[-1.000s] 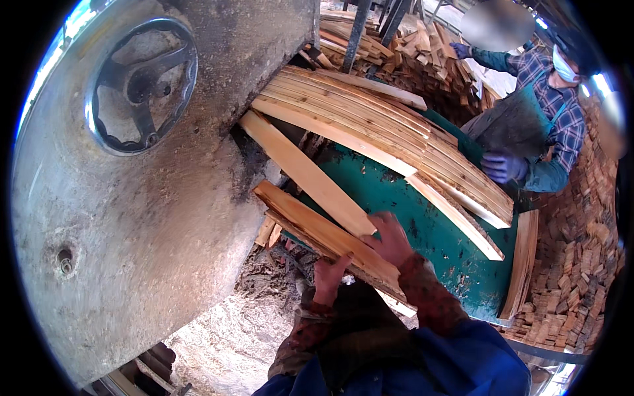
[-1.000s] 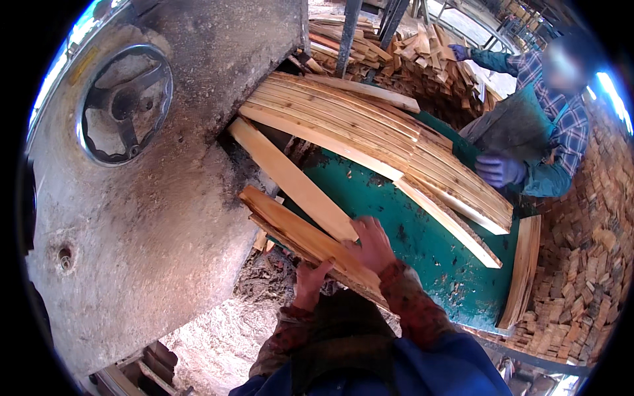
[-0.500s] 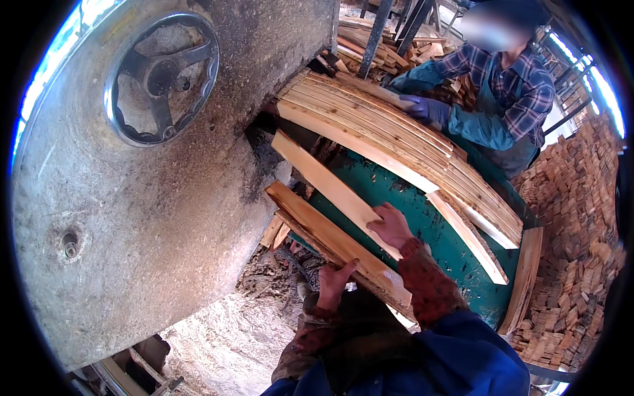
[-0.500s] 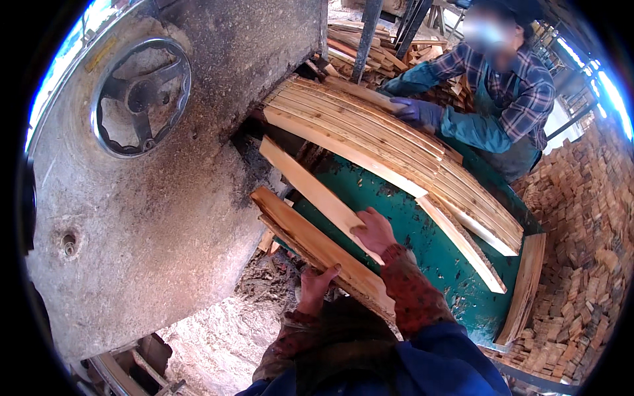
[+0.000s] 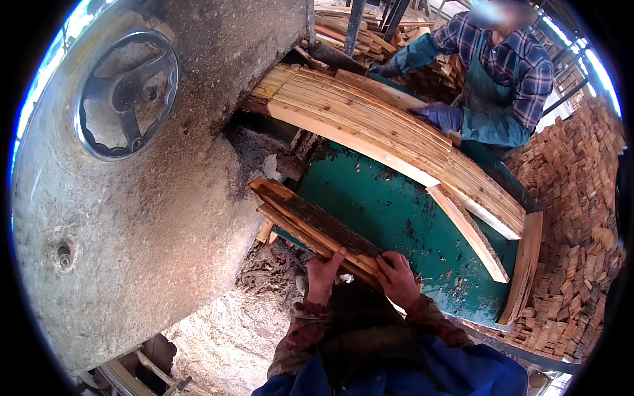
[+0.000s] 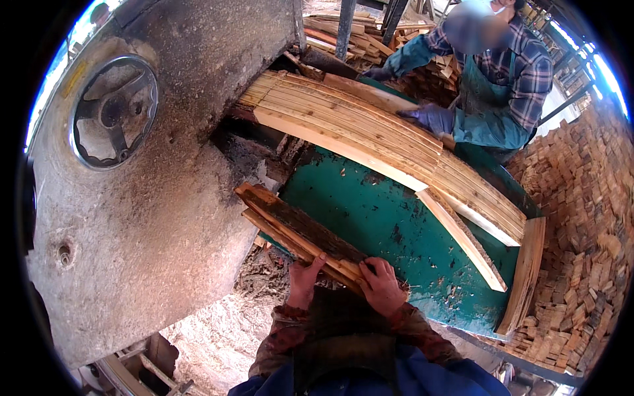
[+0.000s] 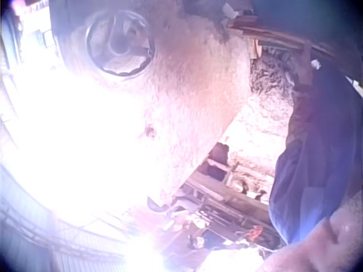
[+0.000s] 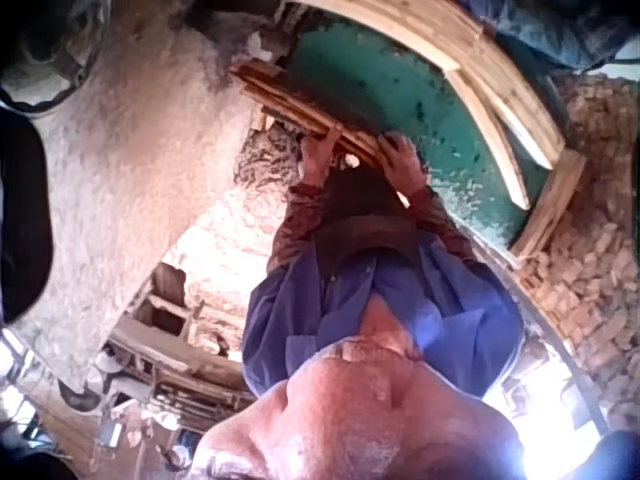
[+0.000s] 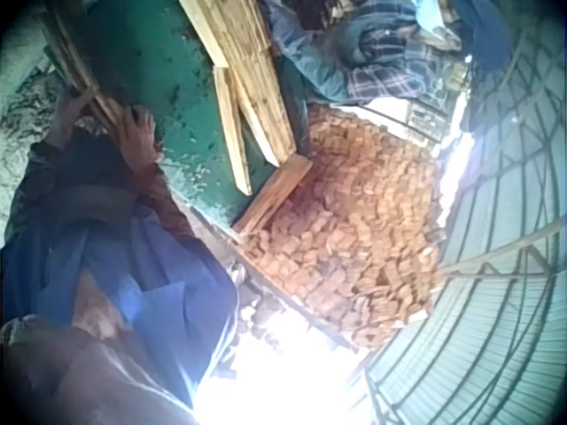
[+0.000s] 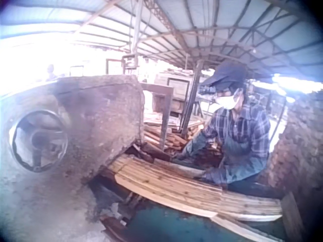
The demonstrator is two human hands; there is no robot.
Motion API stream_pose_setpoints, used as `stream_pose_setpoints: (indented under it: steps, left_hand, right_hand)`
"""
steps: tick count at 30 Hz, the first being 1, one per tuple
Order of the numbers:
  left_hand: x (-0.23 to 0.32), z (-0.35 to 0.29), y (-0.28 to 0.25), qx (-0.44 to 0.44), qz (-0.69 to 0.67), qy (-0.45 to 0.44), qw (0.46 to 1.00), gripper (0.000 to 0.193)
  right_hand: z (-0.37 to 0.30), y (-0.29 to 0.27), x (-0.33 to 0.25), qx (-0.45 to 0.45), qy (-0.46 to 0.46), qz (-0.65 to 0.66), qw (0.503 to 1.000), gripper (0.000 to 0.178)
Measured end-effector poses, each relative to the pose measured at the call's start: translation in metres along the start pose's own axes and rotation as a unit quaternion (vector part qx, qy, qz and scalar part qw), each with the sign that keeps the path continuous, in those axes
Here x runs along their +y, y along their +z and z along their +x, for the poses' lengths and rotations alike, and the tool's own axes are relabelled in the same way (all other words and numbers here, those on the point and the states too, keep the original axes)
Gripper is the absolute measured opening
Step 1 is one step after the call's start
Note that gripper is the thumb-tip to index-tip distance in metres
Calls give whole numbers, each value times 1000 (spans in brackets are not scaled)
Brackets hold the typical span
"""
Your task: The person repeatedly picks up stacks of cut wooden planks from a green conveyor table and carries them to a nearby storage rack. They place the planks into the rack, organizing them alongside other wood, and then return to the table to repeat the process.
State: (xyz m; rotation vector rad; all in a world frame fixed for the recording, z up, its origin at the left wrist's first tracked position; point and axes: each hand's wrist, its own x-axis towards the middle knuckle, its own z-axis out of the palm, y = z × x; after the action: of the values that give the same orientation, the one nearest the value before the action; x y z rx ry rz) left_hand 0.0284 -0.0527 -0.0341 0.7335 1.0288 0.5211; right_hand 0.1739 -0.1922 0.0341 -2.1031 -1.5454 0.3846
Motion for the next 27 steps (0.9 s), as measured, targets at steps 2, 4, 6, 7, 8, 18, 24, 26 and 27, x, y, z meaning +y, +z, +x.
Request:
stream_pose_setpoints:
  steps: [2,4,6,7,8,18,24,26,27]
  left_hand:
    - [5,-3,5,19,-1,-13,1000,42]
    - [3,-4,7,26,-6,-3,1000,39]
    - [-1,0,6,18,-20,32,999,38]
    - [-3,0,4,22,-22,18,999,38]
    - [7,-7,9,23,-23,0,999,37]
    - [-4,-10,-4,-61,-53,31,996,35]
    - [-8,-20,-2,-35,-123,33,991,37]
    - [-9,-22,2,-8,-133,28,991,38]
    - [-8,-23,4,-2,-136,27,990,38]
  right_hand:
    - [-1,-2,0,4,7,18,1000,39]
    - [-2,-3,-3,4,14,26,1000,40]
    - [-2,-5,-10,3,17,18,1000,42]
    - [0,-7,-16,4,8,27,1000,41]
    - [0,-11,-22,5,1,34,999,41]
    - [6,-50,-59,18,9,140,990,49]
    - [8,-49,-46,54,28,96,994,50]
    - [9,-47,-37,51,29,78,995,51]
    - [10,-47,-32,50,29,68,996,52]
